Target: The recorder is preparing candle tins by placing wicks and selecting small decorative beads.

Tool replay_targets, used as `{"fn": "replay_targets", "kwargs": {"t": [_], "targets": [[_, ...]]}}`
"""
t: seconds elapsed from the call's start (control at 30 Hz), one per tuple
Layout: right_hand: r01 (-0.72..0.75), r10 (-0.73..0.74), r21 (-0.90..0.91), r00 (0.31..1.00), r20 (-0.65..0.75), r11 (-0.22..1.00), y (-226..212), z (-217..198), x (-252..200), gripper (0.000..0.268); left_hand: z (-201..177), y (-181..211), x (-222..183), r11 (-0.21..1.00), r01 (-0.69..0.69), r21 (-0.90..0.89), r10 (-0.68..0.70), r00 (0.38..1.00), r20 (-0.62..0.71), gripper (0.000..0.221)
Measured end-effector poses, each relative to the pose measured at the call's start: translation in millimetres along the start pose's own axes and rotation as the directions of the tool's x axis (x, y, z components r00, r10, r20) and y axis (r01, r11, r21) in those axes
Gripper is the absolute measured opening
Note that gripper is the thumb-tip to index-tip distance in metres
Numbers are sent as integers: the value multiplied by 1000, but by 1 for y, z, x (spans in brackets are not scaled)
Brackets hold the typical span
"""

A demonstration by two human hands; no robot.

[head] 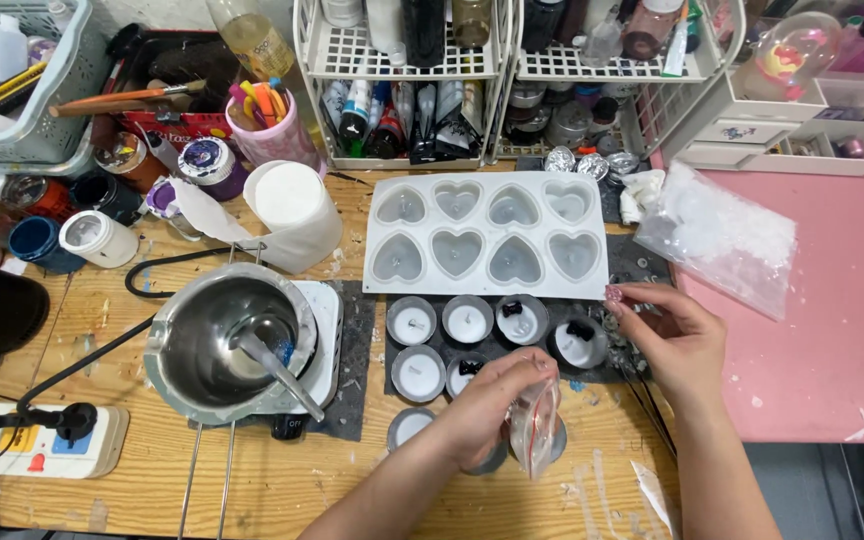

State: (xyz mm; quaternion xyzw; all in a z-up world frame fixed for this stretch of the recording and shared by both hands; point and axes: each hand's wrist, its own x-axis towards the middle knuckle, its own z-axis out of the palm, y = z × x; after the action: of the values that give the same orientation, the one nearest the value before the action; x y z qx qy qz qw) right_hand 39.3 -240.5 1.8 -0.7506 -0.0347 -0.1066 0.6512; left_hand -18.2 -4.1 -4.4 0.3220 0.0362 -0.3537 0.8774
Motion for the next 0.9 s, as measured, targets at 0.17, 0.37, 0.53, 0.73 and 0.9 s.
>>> {"fn": "replay_targets", "kwargs": {"t": [0.17, 0.37, 0.53, 0.73, 0.9], "targets": [[25, -25, -2, 999, 38, 1000, 5, -1, 3, 31, 1, 2, -2, 1000, 1, -16, 0, 1000, 25, 19], [100, -97, -79, 994, 42, 992, 4, -4, 4, 23, 5, 15, -7, 999, 7, -34, -7, 1000, 4, 20], [-24, 23, -17, 999, -44, 1000, 0, -4, 5, 23, 5, 17, -7, 1000, 25, 2, -25, 1000, -5, 21], [-12, 12, -17, 1000, 1, 1000, 2, -6, 6, 25, 11, 22, -9, 997, 72, 30, -70, 996, -57, 23], [-142, 127, -165, 987, -98, 976, 0, -6, 8, 23, 8, 20, -8, 999, 35, -7, -36, 999, -25, 23]]}}
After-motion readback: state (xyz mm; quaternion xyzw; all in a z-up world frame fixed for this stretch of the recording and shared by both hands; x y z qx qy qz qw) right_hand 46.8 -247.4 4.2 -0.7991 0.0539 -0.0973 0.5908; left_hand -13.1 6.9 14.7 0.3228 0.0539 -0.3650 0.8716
